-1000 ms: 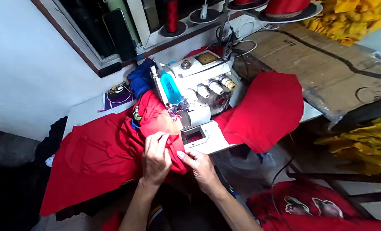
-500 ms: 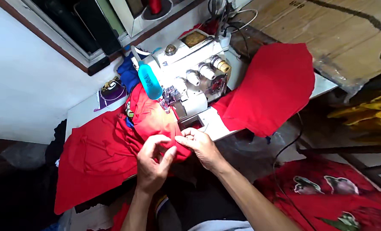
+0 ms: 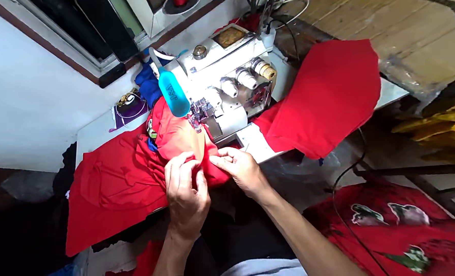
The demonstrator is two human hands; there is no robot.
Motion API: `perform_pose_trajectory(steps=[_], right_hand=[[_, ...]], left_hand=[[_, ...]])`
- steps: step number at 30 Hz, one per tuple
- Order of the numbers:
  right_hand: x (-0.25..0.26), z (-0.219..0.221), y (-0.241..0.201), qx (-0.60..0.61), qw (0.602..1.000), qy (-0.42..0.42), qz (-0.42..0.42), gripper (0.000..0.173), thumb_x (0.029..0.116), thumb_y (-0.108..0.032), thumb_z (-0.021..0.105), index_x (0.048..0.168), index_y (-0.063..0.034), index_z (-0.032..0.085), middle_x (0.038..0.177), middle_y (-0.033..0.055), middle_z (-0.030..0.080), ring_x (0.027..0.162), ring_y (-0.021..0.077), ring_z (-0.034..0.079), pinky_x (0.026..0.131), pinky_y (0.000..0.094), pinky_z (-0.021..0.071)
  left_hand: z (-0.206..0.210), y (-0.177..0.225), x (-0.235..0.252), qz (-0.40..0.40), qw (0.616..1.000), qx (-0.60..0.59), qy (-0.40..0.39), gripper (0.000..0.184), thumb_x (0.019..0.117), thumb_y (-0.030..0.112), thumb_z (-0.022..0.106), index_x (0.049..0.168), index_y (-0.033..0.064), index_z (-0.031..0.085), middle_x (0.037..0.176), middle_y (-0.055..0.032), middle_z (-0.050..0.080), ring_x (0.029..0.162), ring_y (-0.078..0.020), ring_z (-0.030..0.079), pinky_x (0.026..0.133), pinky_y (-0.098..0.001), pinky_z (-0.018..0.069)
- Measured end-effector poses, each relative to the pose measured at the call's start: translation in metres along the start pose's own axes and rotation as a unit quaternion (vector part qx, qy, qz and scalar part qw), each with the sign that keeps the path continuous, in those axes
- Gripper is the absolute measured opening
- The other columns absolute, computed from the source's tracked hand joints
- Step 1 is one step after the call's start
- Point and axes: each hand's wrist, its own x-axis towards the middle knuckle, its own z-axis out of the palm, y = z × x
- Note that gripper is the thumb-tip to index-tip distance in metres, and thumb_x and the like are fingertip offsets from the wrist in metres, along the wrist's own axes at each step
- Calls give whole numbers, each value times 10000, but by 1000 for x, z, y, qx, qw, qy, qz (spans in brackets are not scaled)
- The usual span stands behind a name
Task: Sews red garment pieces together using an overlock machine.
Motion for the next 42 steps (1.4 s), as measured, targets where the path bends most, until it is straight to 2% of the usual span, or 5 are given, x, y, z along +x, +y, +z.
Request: perform_pose_trajectory(steps=[7,27,35,37,42], right_hand=[[-13,3,0,-5,999,41,21,121,956,-263,738,946,-154,788,674,-32,691,576,60,618,543,251,519],[-22,12,-15,42,998,38,29,174,970,-90,674,1121,-91,759,803,3,752,645,95,699,610,263,609],[-8,12,-26,191,975,38,110,173,983,-173,686,902,-34,749,753,66,702,651,113,651,623,270,562],[-8,13,-23,162,980,61,94,160,971,-164,695,875,-63,774,772,48,709,706,116,643,683,289,538],[11,20,-22,60,992,93,68,174,967,-250,713,872,-122,782,697,7,688,595,93,617,547,263,500]], left_hand=[[-3,-2,10,94,990,-100,6,73,972,159,686,1011,129,740,1091,20,737,1167,-133,632,1031,-332,504],[21,-13,11,149,988,49,3,133,912,137,709,974,81,813,1068,-58,784,1035,-231,707,992,-373,512],[17,-18,1,139,988,45,-57,331,888,293,768,1153,94,772,1277,-61,716,1195,-256,641,1055,-430,477],[22,-29,4,145,986,76,-44,366,867,226,736,1205,86,747,1316,-79,693,1217,-278,624,1054,-433,468],[28,-39,27,136,981,134,-32,296,932,52,610,1175,91,775,1278,-67,721,1180,-290,653,1015,-413,489]])
